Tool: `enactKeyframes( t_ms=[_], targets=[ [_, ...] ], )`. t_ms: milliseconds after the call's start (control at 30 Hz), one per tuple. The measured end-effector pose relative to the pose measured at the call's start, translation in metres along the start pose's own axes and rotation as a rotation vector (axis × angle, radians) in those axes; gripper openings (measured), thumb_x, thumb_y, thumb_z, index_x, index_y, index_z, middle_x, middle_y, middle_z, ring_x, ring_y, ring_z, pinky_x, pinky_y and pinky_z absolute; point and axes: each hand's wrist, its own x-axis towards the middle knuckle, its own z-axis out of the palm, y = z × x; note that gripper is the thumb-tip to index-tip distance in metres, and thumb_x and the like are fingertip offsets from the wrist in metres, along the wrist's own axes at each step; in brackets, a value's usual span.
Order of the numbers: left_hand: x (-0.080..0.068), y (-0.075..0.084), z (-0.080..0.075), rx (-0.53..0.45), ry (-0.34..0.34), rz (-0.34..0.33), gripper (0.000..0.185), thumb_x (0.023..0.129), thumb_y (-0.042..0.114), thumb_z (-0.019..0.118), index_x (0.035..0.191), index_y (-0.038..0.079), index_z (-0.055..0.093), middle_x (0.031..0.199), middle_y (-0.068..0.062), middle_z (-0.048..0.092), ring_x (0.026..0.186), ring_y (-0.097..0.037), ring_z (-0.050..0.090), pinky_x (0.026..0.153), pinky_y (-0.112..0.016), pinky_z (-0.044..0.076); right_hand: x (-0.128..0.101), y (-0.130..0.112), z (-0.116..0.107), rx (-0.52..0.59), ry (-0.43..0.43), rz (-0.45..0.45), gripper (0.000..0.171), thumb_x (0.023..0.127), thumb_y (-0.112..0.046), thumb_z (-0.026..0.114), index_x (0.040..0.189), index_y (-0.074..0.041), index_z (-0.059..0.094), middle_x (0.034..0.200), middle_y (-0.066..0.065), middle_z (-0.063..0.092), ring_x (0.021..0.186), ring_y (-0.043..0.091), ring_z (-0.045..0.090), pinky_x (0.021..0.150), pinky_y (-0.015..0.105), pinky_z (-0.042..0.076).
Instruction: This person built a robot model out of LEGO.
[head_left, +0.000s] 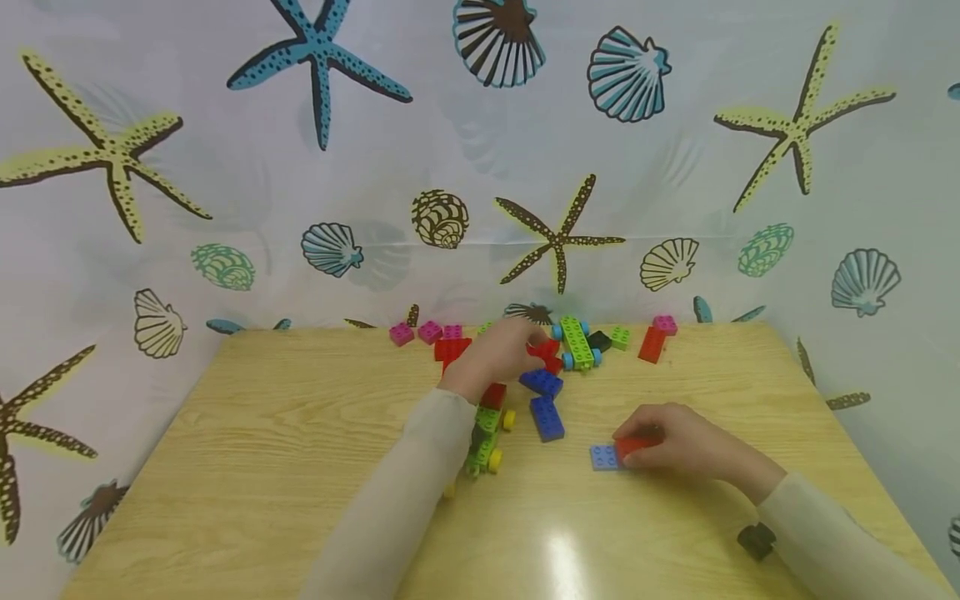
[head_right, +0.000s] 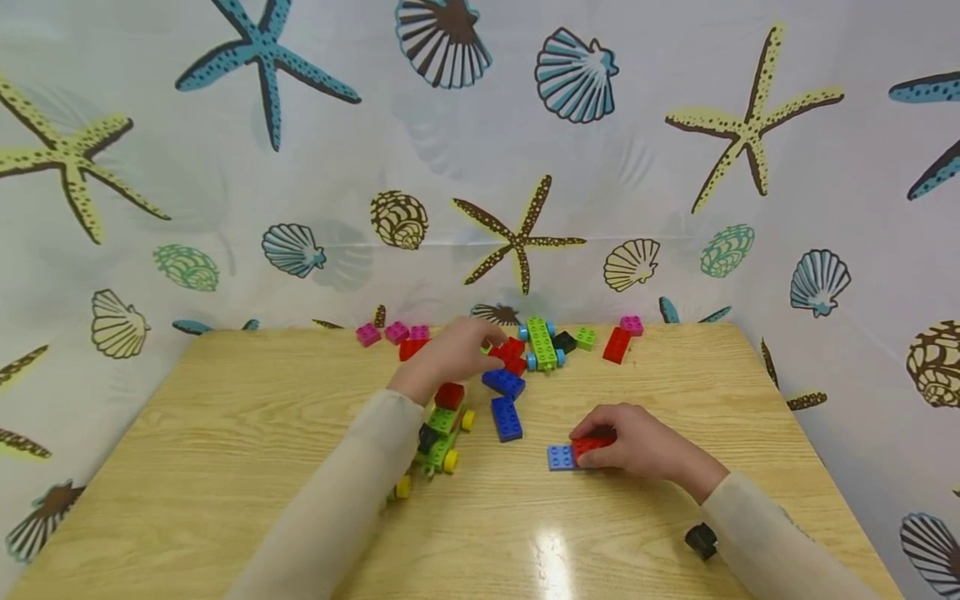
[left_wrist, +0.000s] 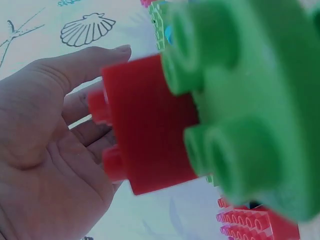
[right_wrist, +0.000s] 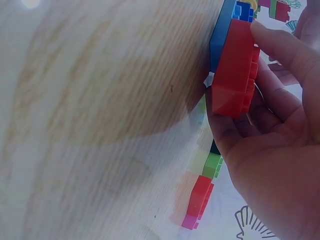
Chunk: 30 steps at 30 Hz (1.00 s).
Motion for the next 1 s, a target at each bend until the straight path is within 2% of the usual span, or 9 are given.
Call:
enactKeyframes(
  t_ms=[333,567,867,1000],
  targets=[
    [0.017,0.002,-0.001,0.035,-0.046,-0.005,0.04,0.104,0.02,0.081,0.141,0.005,0.075,0.137,-0.012,0.077,0.122,-0.029,0.07,0.113,-0.044,0.061,0.0,0.001,0.0,0.006,0.002,0.016,0.027,0.101,-0.028,0.085,0.126,-0.019,0.082,0.126,-0.001,0.078,0.118,0.021,0.066,0.108,0.045,0.056],
    [0.018,-0.002,0.003,0.032,-0.081,-0.067,0.044,0.103,0.021,0.083,0.145,0.008,0.073,0.134,-0.01,0.075,0.121,-0.027,0.068,0.113,-0.045,0.062,0.0,0.001,0.0,0.003,-0.001,0.026,0.027,0.101,-0.028,0.085,0.126,-0.02,0.082,0.127,-0.002,0.078,0.119,0.021,0.066,0.109,0.046,0.056],
    [0.019,-0.004,0.006,0.019,-0.101,-0.067,0.05,0.103,0.021,0.082,0.149,0.006,0.07,0.143,-0.012,0.073,0.124,-0.029,0.067,0.115,-0.046,0.061,0.0,0.0,0.0,-0.003,0.0,0.025,0.027,0.101,-0.028,0.085,0.126,-0.02,0.082,0.127,-0.002,0.078,0.118,0.021,0.065,0.108,0.046,0.056],
    [0.019,-0.004,0.008,0.021,-0.117,-0.087,0.048,0.103,0.021,0.083,0.147,0.006,0.071,0.139,-0.011,0.073,0.122,-0.028,0.066,0.113,-0.045,0.061,0.0,0.0,0.001,-0.004,0.001,0.025,0.027,0.101,-0.028,0.085,0.126,-0.02,0.082,0.127,-0.003,0.078,0.118,0.021,0.065,0.109,0.046,0.056]
  ],
)
